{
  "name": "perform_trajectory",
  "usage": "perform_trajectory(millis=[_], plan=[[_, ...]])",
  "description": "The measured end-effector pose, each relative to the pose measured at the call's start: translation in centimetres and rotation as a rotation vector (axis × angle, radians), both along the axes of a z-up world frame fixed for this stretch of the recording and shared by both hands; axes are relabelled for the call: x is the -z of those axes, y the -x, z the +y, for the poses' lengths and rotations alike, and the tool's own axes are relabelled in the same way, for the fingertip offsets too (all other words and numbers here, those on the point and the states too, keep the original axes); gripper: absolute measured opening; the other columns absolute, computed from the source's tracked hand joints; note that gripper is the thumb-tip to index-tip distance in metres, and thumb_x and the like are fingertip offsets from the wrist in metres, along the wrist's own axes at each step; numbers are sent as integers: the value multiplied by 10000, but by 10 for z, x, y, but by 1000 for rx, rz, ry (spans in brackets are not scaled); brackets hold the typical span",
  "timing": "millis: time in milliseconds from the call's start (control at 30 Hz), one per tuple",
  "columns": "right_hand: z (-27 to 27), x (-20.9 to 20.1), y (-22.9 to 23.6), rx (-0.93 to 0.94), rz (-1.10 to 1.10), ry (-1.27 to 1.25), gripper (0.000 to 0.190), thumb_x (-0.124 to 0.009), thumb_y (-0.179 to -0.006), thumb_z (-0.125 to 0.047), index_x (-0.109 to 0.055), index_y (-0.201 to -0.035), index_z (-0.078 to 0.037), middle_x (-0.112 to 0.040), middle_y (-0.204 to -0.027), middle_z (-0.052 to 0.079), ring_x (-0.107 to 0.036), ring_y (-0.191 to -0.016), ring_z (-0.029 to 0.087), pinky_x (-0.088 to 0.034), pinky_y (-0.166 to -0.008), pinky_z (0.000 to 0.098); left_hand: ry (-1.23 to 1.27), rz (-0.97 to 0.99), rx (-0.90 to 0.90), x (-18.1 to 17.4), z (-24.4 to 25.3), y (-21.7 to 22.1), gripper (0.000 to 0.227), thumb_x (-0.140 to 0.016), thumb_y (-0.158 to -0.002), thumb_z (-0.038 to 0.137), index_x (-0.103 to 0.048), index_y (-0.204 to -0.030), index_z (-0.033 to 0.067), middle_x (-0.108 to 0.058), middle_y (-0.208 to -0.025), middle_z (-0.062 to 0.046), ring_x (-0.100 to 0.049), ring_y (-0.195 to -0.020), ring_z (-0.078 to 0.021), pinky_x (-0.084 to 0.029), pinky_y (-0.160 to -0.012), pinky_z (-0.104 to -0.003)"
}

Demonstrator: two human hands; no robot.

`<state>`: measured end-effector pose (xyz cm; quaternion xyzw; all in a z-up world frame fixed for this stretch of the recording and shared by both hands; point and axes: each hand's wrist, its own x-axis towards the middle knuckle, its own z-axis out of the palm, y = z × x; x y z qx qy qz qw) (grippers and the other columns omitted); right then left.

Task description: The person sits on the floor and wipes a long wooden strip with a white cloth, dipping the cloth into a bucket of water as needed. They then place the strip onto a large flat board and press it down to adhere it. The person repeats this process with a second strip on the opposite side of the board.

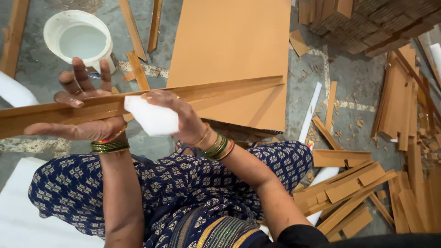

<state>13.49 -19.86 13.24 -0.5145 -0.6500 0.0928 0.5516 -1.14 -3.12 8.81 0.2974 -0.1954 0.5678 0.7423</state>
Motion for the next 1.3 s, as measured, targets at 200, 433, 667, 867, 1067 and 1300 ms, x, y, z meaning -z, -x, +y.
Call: perform_trajectory(millis=[200, 433, 667, 867, 1067, 1300], plan=[[-47, 22, -69, 78, -123, -37, 593, -850, -805, -173, -536, -1302, -91, -613, -1307, 190, -616, -1231, 318, -569, -1003, 408, 42, -27, 47, 3, 4, -1, 924, -323, -812, 950, -725, -903, 122, -710, -1373, -46, -536, -1486, -216, -372, -1242, -604], [-108, 77, -169, 427, -258, 156, 363, -787, -844, 21, -645, -1175, -17, -685, -1253, 184, -681, -1174, 339, -567, -984, 407, 40, 9, -9, 4, 2, -1, 922, -319, -818, 947, -685, -903, 105, -710, -1363, -78, -561, -1459, -239, -455, -1231, -625], [-117, 80, -196, 699, -189, 262, 215, -741, -917, 57, -672, -1104, -23, -748, -1127, 131, -757, -1055, 268, -593, -912, 344, 19, -61, 5, -6, -1, -6, 949, -321, -812, 949, -687, -948, 83, -695, -1380, -107, -552, -1444, -299, -422, -1198, -631], [-68, 38, -126, 334, -145, 145, 279, -783, -896, 21, -662, -1144, -17, -735, -1172, 138, -747, -1086, 266, -622, -928, 338, -84, -163, 42, -13, 5, -9, 985, -341, -805, 958, -714, -1040, 77, -652, -1451, -160, -499, -1462, -331, -332, -1242, -657], [-2, -15, -43, 68, -46, 257, 324, -801, -906, -91, -677, -1197, -19, -762, -1126, 108, -776, -1013, 212, -643, -884, 300, -117, -200, 47, -9, 5, -15, 994, -352, -782, 948, -723, -1072, 72, -637, -1474, -154, -434, -1513, -323, -238, -1293, -669], [120, 2, -39, 62, -254, 21, 350, -879, -809, -359, -754, -895, -44, -776, -780, 17, -721, -673, 108, -575, -606, 257, 125, -8, -86, -4, 15, 28, 932, -371, -826, 942, -729, -972, 94, -722, -1295, -141, -651, -1290, -277, -432, -1177, -618]])
